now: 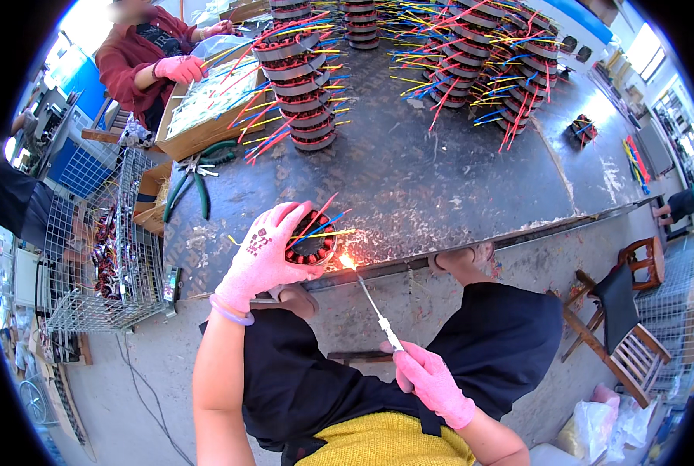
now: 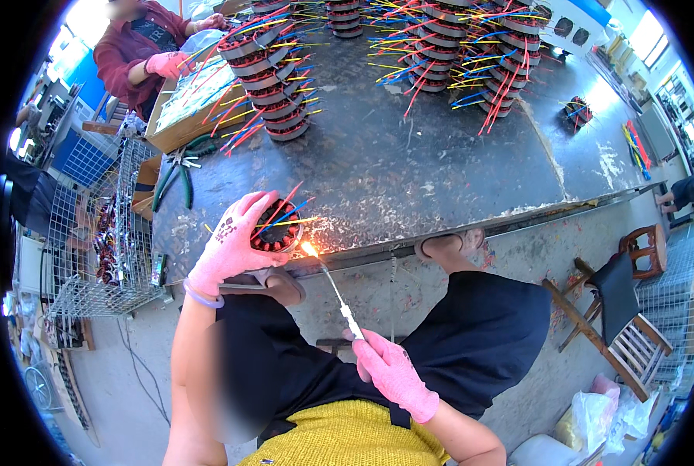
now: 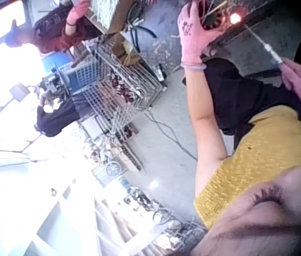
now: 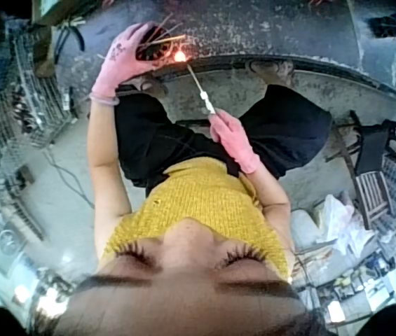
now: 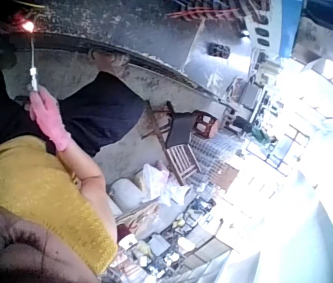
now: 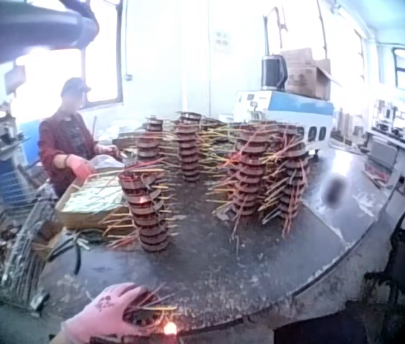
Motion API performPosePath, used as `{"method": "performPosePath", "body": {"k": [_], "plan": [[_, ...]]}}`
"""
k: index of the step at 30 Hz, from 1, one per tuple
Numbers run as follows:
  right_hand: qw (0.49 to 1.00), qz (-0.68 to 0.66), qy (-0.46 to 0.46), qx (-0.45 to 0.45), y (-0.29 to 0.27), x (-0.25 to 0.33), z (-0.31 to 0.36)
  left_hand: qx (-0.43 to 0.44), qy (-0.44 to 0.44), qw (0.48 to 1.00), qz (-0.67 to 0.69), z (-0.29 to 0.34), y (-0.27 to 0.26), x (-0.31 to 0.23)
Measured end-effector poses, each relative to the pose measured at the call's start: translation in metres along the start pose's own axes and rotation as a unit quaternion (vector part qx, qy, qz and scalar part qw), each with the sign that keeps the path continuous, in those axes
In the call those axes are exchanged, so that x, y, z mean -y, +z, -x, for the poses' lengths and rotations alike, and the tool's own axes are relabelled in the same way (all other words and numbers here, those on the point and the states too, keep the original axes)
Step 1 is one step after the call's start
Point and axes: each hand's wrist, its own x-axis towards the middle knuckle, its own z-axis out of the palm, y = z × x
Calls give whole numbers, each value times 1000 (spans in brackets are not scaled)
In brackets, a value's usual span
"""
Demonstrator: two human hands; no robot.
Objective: The person holds a motor stator and uses a lighter to melt or singe the ends of protruding wires. They rotate the component to reach different wires before placing it back onto a stack on the table.
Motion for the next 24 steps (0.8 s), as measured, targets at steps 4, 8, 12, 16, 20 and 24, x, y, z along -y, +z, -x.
{"method": "performPosePath", "body": {"k": [4,8,12,16,20,24], "plan": [[999,-40,3,5,0,-4,-2,2,-11,1000,-8,-1,1,-3],[1000,4,-6,1,2,-2,-4,7,-25,1000,-7,-1,-1,-5],[1000,14,-10,1,-1,-5,-3,6,-20,1000,-7,-2,-2,-7],[999,36,-20,0,-2,-5,-3,3,-21,1000,-3,-3,0,-7],[999,37,-19,4,-2,-2,-3,2,-21,1000,-2,-4,0,-7],[1000,19,-22,-1,1,0,-3,8,-24,1000,-4,-3,-2,-8]]}}
